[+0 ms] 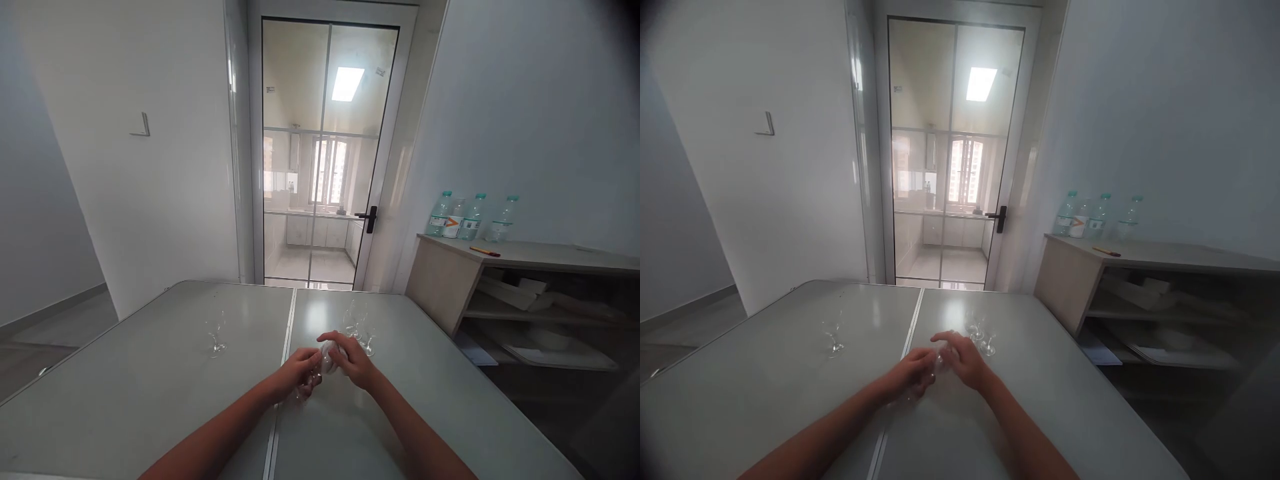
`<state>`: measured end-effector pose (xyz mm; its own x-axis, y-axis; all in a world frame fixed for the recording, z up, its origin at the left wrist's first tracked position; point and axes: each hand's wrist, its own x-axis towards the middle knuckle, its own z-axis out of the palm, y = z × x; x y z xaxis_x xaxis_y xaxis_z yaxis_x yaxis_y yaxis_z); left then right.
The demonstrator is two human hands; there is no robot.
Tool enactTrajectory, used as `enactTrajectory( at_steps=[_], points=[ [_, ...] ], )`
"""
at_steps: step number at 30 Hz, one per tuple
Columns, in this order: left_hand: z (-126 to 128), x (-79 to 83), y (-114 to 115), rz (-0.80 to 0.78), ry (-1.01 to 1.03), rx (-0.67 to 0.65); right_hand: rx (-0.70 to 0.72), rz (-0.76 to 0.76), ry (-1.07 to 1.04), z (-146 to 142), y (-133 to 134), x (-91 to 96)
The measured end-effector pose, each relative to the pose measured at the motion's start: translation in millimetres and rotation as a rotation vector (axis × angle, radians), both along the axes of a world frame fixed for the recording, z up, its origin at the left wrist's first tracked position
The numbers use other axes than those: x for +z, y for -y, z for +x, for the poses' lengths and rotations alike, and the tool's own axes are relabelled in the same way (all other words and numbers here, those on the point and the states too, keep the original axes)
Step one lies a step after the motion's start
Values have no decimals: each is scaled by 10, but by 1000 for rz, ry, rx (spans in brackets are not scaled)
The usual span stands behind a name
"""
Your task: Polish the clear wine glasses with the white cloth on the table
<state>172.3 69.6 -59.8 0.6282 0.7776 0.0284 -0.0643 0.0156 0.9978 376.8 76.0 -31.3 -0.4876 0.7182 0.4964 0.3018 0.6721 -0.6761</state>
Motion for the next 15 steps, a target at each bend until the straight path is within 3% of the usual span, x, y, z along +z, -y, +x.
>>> enactTrajectory(
  at_steps=[3,8,11,15],
  points=[
    [16,-21,27,306,-139,159,-22,-125,-132,-52,-17,16],
    [-98,-36,-29,925,-604,412,-128,-368,-373,-118,-35,41],
    [-156,-111,-89,1155,-853,481,-181,-493,-449,-125,-62,9],
    [-136,-259,-110,1314,-966,496,-170,-607,-443,-147,-81,-46]
  ],
)
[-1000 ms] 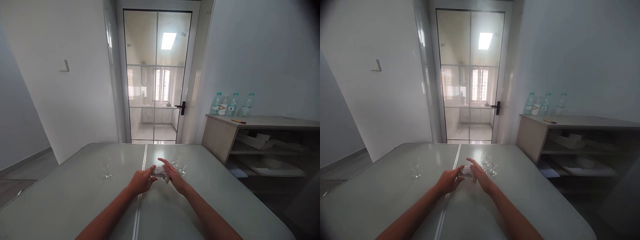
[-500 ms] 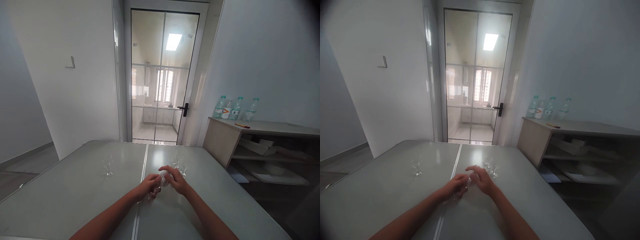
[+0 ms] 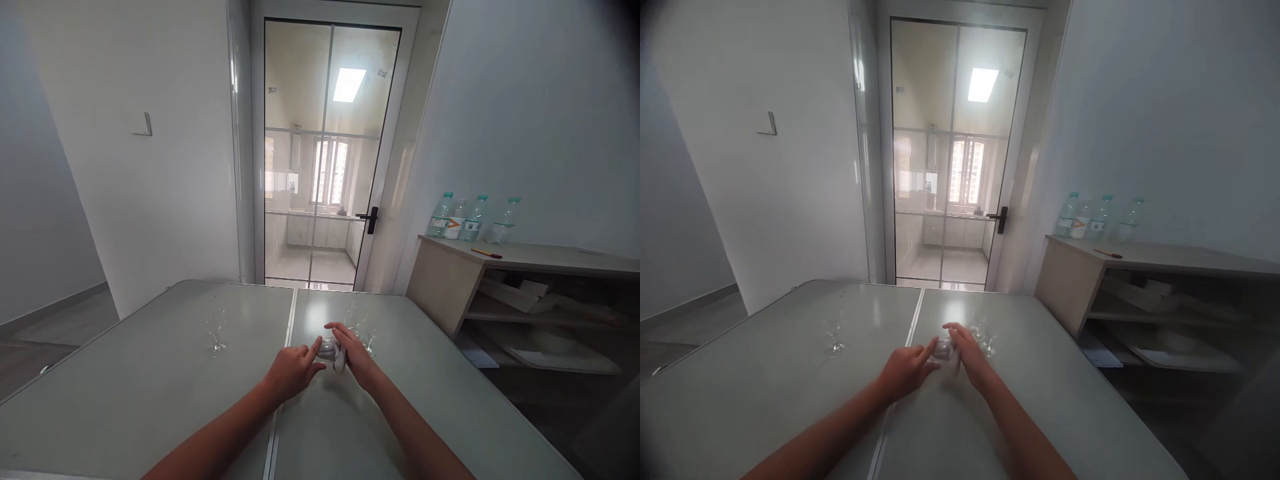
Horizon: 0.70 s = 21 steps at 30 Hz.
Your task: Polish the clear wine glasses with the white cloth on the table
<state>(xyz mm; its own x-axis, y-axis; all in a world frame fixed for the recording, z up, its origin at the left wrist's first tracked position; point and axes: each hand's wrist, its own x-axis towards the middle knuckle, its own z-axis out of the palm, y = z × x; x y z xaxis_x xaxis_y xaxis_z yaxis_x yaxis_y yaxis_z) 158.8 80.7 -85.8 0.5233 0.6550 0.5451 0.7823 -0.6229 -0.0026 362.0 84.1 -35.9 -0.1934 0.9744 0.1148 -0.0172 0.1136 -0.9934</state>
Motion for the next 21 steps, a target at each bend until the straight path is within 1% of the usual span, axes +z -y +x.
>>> enactTrajectory(
  at_steps=[3,5,6,8,10,13,15,17,19,21],
  points=[
    [23,-20,24,-51,78,-9,89,-7,16,-40,25,-14],
    [21,44,40,-160,223,-35,134,46,47,-57,43,-14],
    [19,92,45,-239,313,-65,151,97,74,-58,48,-13],
    [22,188,46,-454,514,-150,169,233,140,-42,49,-13],
    [39,250,40,-737,711,-257,164,382,224,-5,47,-10],
    [56,260,23,-1165,935,-397,136,552,379,60,64,4],
    [32,243,8,-1401,991,-446,116,653,492,92,87,12],
    [-19,236,-11,-1569,980,-460,127,756,568,109,108,7],
    [-67,243,-27,-1660,952,-452,158,843,590,113,115,-13],
    [-82,260,-31,-1656,945,-421,174,883,584,111,104,-35]
  ],
)
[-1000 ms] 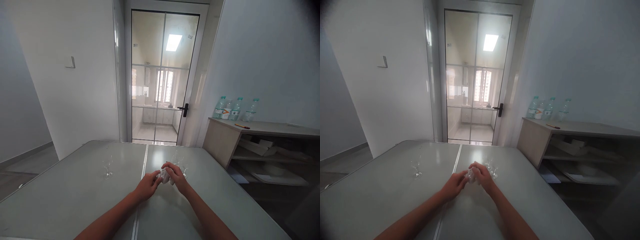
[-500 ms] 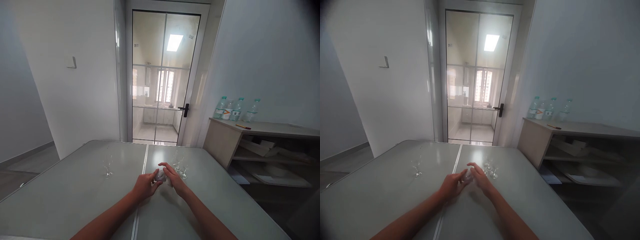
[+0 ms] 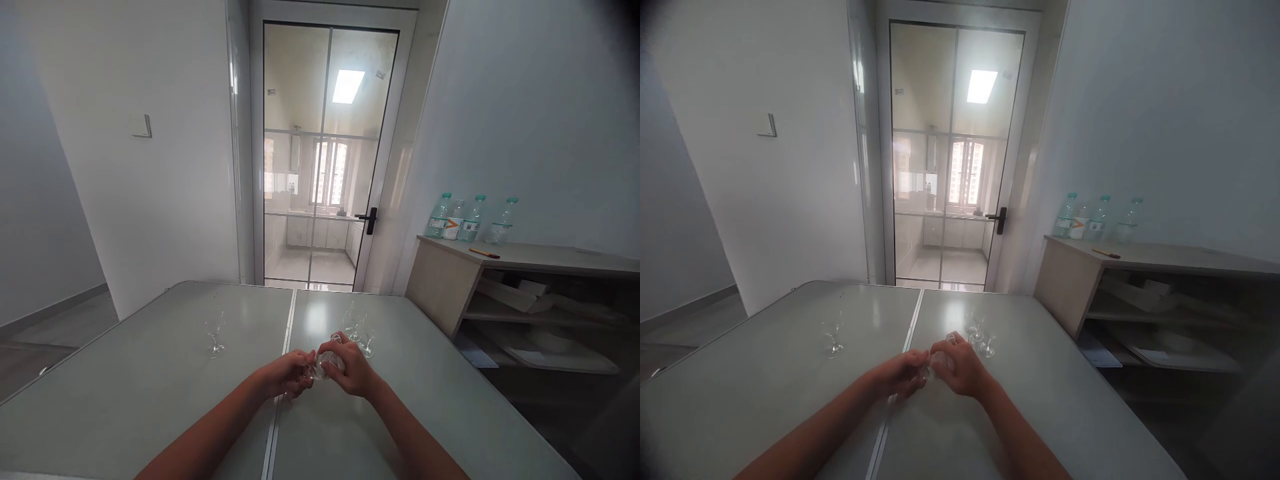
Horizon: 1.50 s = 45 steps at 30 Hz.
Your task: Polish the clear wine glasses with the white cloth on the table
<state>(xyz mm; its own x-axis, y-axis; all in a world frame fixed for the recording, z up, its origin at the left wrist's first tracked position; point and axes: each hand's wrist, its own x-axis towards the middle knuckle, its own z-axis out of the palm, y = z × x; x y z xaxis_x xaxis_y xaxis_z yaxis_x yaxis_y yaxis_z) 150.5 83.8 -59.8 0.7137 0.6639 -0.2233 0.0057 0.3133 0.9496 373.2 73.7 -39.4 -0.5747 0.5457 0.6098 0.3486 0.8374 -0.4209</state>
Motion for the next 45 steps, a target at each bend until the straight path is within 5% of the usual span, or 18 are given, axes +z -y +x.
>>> enactTrajectory(
  at_steps=[3,9,13,16,19,27,32,35,42,45],
  points=[
    [50,25,29,233,-68,103,-56,-70,-33,-15,-41,-2],
    [114,-54,93,1169,-531,456,-78,-565,-279,-89,-103,63],
    [68,-206,40,1371,-764,509,-80,-750,-505,-112,-119,10],
    [58,-237,9,1380,-775,500,-134,-801,-547,-121,-155,-51],
    [79,-149,18,1225,-616,491,-204,-715,-476,-142,-171,-61],
    [120,-19,37,254,6,163,-128,-269,-215,-73,-37,26],
    [13,-55,-12,-51,49,-57,9,-115,-130,14,2,25],
    [23,-30,0,78,1,9,-2,-117,-120,4,-26,11],
    [121,-85,62,1017,-416,458,-112,-393,-227,-73,-157,-4],
    [86,-137,40,1145,-567,543,-79,-462,-234,-67,-142,31]
  ],
)
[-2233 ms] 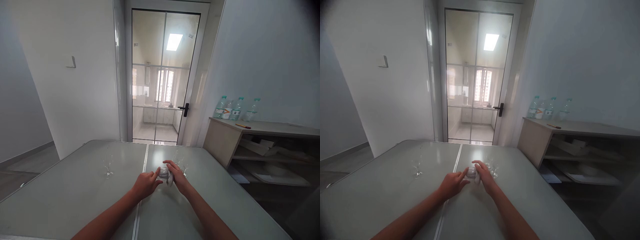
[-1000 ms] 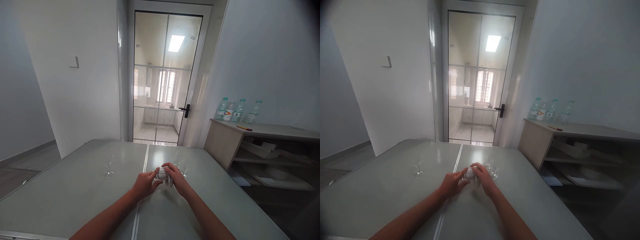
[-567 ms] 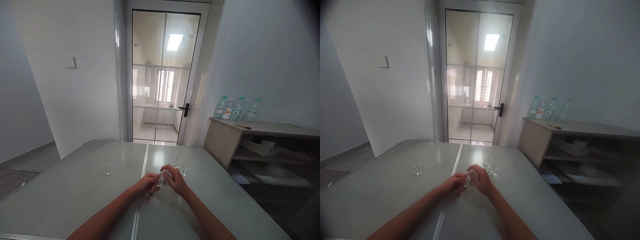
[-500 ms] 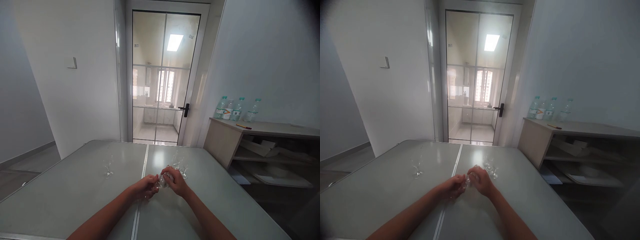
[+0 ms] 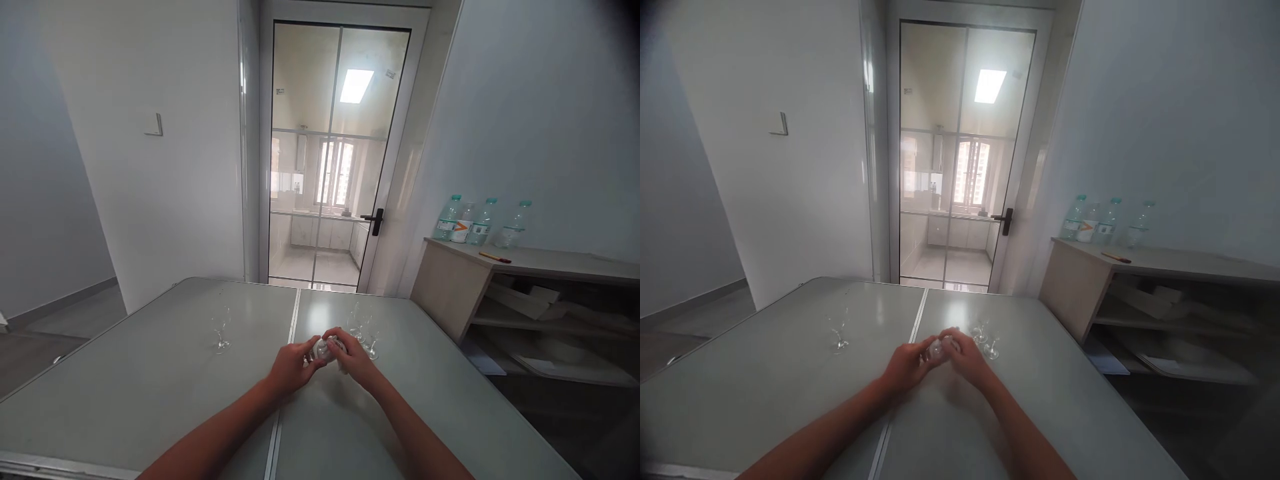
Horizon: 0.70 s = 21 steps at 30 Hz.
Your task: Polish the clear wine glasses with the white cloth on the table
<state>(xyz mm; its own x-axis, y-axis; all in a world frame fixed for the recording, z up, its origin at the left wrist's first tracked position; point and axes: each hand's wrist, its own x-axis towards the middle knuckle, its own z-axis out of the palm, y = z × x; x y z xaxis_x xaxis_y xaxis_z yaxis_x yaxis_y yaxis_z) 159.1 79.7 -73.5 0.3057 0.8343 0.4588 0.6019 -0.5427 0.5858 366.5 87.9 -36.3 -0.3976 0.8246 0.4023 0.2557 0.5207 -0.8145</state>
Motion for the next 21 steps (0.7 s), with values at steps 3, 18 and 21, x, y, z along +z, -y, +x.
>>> enactTrajectory(
  at_steps=[3,18,21],
  points=[
    [-25,13,-17,15,27,56,30,-47,-11,13,57,35],
    [-71,113,-24,-832,568,-423,143,230,223,117,156,29],
    [-48,136,-16,-541,452,-346,117,187,177,80,140,18]
  ],
)
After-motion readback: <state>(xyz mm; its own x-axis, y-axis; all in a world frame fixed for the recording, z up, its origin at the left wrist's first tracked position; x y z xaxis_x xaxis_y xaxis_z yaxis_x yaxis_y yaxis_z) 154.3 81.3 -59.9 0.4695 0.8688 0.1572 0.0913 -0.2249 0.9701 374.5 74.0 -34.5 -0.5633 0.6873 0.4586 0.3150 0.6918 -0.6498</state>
